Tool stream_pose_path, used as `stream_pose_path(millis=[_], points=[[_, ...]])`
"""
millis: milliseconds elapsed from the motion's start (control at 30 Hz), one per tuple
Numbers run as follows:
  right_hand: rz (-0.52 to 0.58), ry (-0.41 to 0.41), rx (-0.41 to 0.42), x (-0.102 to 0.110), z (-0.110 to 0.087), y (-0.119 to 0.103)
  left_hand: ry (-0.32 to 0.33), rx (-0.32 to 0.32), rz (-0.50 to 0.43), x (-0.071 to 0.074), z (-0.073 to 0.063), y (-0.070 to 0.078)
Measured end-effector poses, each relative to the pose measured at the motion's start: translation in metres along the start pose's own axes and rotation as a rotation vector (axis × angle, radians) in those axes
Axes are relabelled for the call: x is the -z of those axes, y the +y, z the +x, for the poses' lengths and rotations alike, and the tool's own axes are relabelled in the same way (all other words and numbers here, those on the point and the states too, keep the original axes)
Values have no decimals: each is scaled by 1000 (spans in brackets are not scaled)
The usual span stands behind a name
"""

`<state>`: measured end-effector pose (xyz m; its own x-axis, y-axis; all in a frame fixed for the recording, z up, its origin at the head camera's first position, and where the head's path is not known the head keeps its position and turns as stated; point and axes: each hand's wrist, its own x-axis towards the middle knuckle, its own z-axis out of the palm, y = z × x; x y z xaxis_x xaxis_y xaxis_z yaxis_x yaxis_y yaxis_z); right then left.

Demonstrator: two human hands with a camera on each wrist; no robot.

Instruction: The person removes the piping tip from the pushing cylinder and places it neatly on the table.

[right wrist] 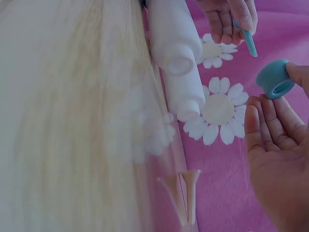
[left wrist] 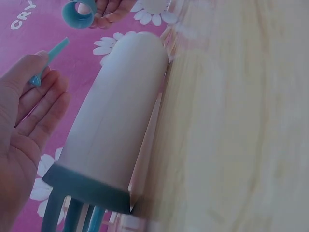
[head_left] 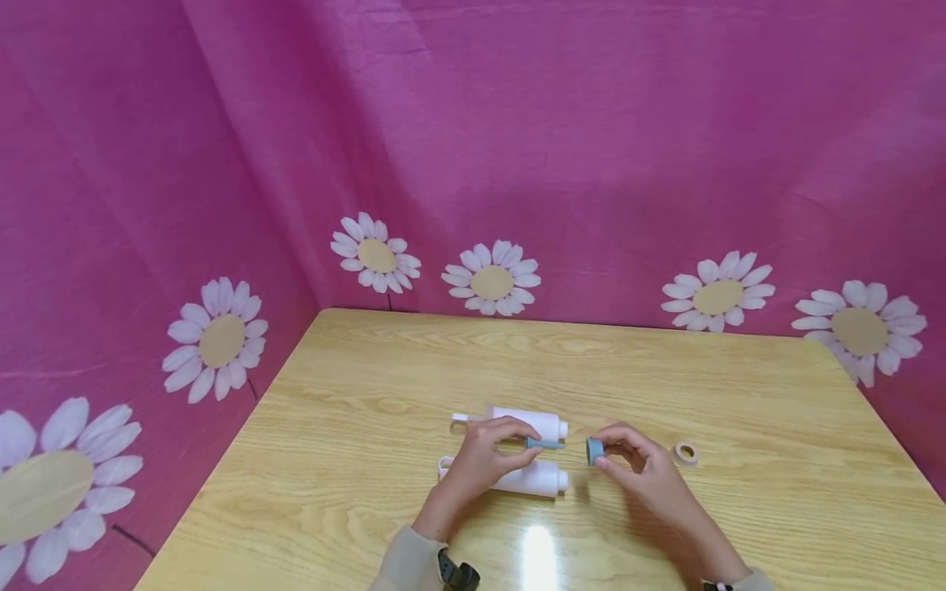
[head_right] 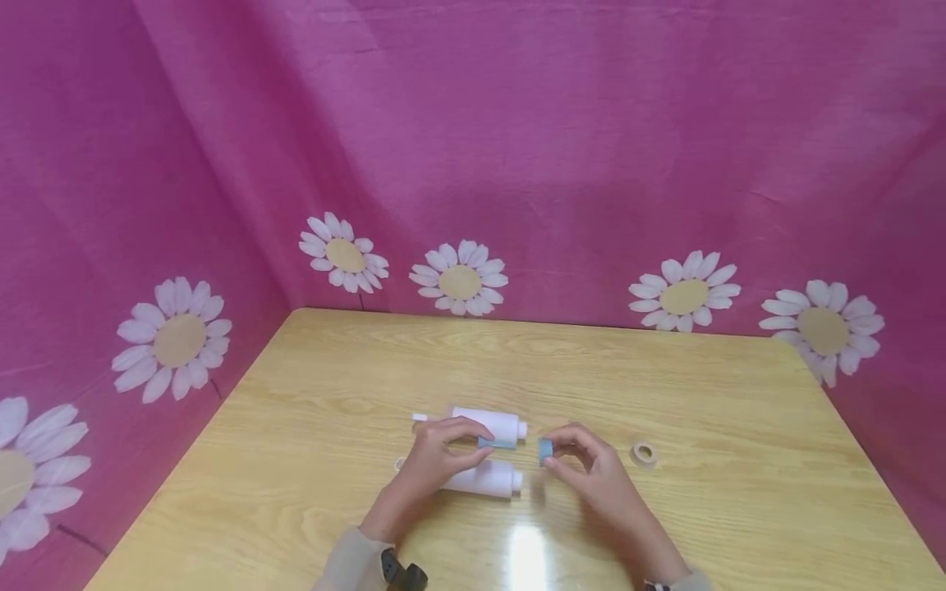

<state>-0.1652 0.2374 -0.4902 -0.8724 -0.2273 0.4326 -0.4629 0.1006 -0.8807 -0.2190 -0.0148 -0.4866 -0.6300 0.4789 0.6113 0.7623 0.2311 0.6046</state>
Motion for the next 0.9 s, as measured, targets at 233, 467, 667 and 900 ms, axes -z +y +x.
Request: stream_pose_path(millis=[233, 467, 667, 900], points=[[-49, 28, -69, 16, -10, 0, 10, 0, -3, -13, 3, 5], [-81, 57, -68, 28, -18, -6, 13, -10, -16, -24, 7, 9], [-112, 83, -116, 39, -27, -8, -20, 21, -47, -35, 9, 13], [-205, 115, -168, 54, -36, -6, -5, -23, -35, -47, 15, 17]])
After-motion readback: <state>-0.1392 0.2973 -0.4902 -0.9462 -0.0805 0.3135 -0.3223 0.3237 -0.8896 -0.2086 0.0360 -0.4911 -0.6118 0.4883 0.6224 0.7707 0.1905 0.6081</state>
